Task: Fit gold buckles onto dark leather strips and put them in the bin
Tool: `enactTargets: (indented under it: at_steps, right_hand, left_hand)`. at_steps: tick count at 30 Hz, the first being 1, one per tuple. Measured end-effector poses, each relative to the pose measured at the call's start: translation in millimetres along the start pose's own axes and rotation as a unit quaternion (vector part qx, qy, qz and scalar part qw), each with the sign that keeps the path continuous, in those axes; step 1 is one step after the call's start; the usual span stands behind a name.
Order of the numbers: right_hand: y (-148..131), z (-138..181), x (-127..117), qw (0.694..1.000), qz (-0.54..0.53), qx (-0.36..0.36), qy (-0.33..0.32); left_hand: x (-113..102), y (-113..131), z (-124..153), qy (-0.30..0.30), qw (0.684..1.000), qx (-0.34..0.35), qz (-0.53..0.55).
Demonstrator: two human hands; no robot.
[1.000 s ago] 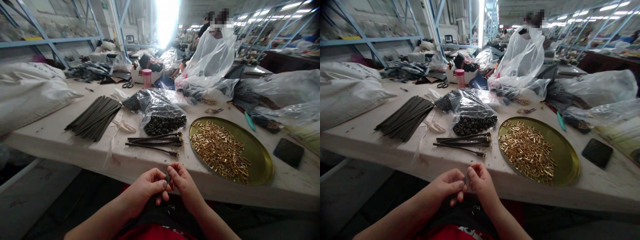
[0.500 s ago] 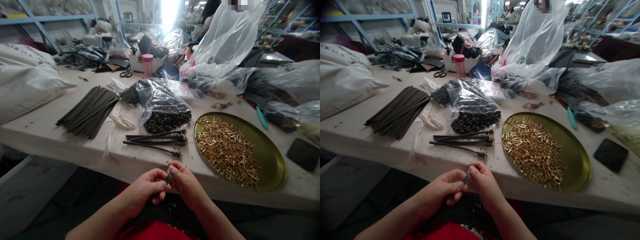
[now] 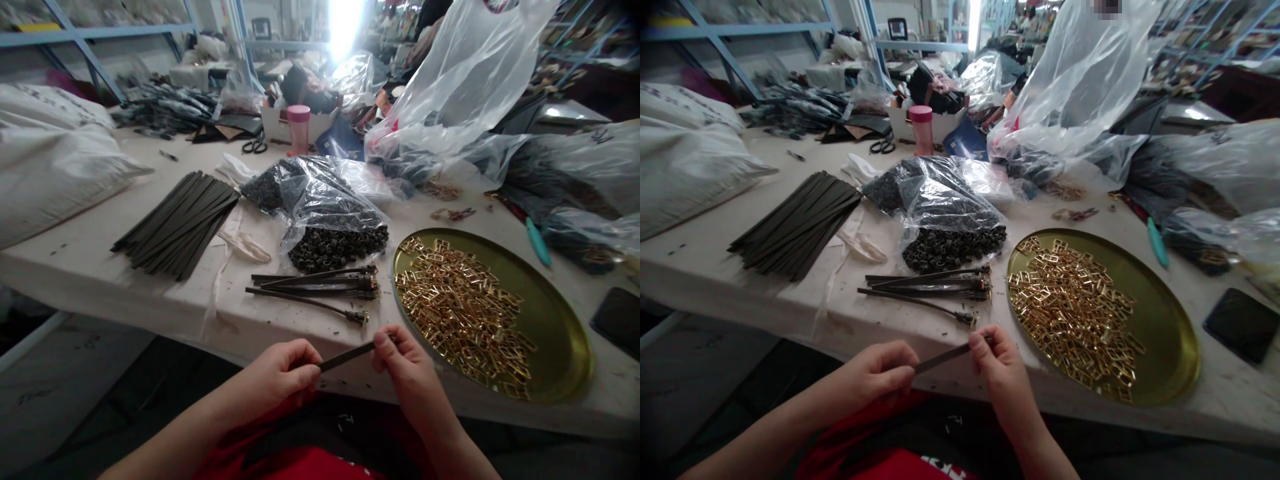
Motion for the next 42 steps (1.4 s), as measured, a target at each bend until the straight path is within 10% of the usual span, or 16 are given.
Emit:
enactTargets:
  at_steps: [6,12,16,23,34,42]
  right_hand:
    - [32.8,4.4,-74.3,0.989,-0.071,0.013,0.131]
    - [45.8,23.2,-31.1,0.993,0.117,-0.007,0.025]
    - [11.8,34.0,-8.4,0.957,0.269,-0.103,0.032]
    - [-46.0,67.9,22.4,0.961,0.207,-0.17,-0.067]
    - [7.4,46.4,37.5,0.989,-0.03,0.012,-0.143]
    - [32.6,42.9,65.4,0.972,-0.098,0.059,-0.204]
  left_hand:
    - [-69.9,14.4,36.5,0.063,0.984,-0.007,-0.165]
    - [-100.0,65.4,69.8,0.223,0.938,0.21,0.162]
    - [-62.3,92.1,78.5,0.193,0.928,0.28,0.153]
    - [51.4,59.6,52.0,-0.006,0.967,0.116,-0.228]
    - [56.4,-8.6,25.7,-0.056,0.976,-0.011,0.209]
    - [63.0,-10.6,11.0,-0.076,0.949,-0.001,0.305]
Point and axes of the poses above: each hand's wrist, its own z-axis away from the middle knuckle, its own x-axis out of the palm, y = z × x, the point moved 8 cm from there along -z, towards the middle knuckle, and after that the axes turned 15 degrees about z, right-handed, at the moved point
